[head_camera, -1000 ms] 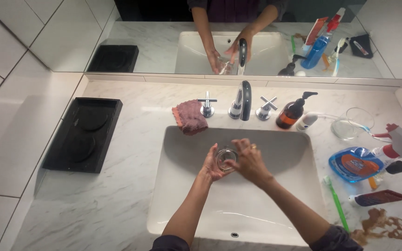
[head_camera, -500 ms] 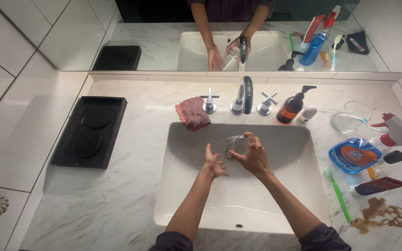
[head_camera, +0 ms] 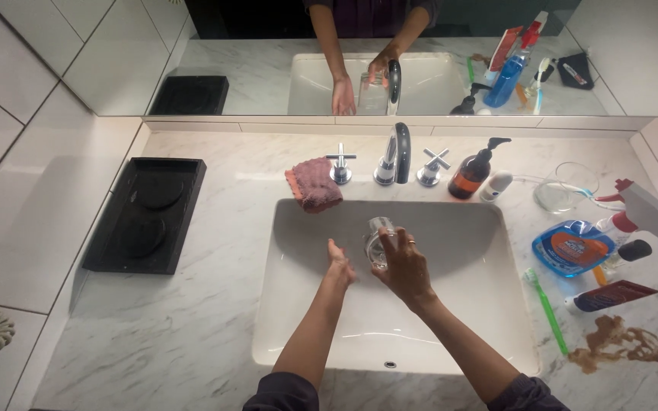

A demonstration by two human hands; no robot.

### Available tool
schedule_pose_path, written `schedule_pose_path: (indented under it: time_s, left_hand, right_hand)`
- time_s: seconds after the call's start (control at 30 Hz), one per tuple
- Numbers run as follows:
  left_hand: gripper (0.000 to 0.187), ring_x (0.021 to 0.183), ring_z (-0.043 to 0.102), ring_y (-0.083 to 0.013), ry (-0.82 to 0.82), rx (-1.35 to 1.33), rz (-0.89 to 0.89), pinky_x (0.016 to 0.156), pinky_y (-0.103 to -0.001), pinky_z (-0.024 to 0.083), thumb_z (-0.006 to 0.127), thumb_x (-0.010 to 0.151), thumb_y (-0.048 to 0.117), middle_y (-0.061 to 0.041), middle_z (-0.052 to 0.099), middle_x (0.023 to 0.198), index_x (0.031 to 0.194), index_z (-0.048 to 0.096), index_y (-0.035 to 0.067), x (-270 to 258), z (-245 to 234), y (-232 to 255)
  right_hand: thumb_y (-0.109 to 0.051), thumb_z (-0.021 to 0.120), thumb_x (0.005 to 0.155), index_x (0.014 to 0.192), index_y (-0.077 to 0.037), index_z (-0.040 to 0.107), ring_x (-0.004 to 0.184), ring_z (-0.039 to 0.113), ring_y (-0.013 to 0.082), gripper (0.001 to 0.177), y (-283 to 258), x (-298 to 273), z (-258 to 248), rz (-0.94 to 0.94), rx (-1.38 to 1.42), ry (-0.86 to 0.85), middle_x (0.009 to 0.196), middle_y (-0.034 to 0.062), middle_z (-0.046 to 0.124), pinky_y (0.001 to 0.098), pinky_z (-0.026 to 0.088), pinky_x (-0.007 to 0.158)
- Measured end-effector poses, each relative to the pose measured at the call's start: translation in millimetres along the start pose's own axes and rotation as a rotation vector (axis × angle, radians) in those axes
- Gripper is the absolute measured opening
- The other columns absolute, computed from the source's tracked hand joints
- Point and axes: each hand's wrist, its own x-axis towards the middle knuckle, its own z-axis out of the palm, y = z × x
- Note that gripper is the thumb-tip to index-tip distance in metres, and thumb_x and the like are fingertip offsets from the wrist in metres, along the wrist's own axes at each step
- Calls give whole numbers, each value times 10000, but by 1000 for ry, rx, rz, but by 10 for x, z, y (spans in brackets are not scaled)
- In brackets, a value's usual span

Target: Wipe down a marble bathroom counter and clean various items such as a tray, glasses, and toothbrushes.

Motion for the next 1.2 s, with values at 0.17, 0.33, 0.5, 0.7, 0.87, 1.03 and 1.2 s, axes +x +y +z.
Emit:
schedule_pose_path:
  time_s: [0.17, 0.33, 0.5, 0.7, 0.87, 1.03, 1.2]
  left_hand:
    - [946, 1532, 138, -520, -280, 27, -55, 1103, -809, 136, 145, 927, 807, -150, 209, 1688, 1647, 181, 196, -492, 83, 78]
    - [946, 1535, 109, -558, -337, 160, -104, 1080, -857, 37, 257, 869, 821, -140, 176, 1717, 1635, 115, 285, -948, 70, 213]
    - [1166, 1510, 72, -588, -264, 186, -113, 1140, -803, 71, 475, 776, 850, -266, -1, 1694, 1663, 76, 206, -1053, -79, 212]
    - [1238, 1482, 320, -598, -242, 149, -202, 1180, -689, 329, 696, 787, 700, -399, 145, 1645, 1638, 8, 121, -1044, -119, 120]
    - [1235, 1369, 529, -451, -562, 8, -187, 1129, -560, 463, 827, 817, 651, -345, 411, 1525, 1602, 249, -108, -700, -246, 137]
    - [1072, 1228, 582, -304, -448, 139, 85, 1020, -521, 517, 898, 591, 500, -196, 562, 1345, 1453, 441, 54, -1225, -102, 348]
    - [1036, 1325, 532, -324, -239, 554, 518, 1050, -474, 504, 958, 541, 236, -172, 492, 1386, 1397, 389, 103, -1287, -182, 422]
  right_hand:
    - [-492, 881, 709, 1340, -101, 423, 944, 681, 344, 872, 252, -85, 273, 144, 192, -232, 1143, 178, 532, 359, 605, 678]
    - [-602, 814, 769, 1341, -46, 529, 1031, 689, 334, 847, 652, -85, 633, 594, 839, -308, 1243, 212, 594, 411, 604, 740]
    - [-601, 725, 730, 1377, -96, 497, 947, 710, 313, 852, 295, -96, 221, 741, 843, -259, 1223, 181, 573, 422, 669, 775]
    - [-542, 834, 739, 1274, -37, 496, 932, 713, 353, 809, 225, -110, 431, 401, 377, -104, 1114, 208, 625, 463, 631, 720]
    - [-564, 856, 703, 1309, -28, 447, 946, 680, 351, 907, 77, -108, 536, 250, 498, -24, 1121, 220, 594, 467, 622, 738]
    - [-559, 895, 654, 1327, -28, 395, 1075, 614, 352, 993, -2, 53, 556, 248, 451, -118, 1141, 203, 613, 543, 515, 885]
    - [-479, 950, 628, 1443, -52, 344, 1259, 539, 369, 1102, -46, 131, 782, 383, 411, -386, 1239, 196, 627, 578, 374, 1060]
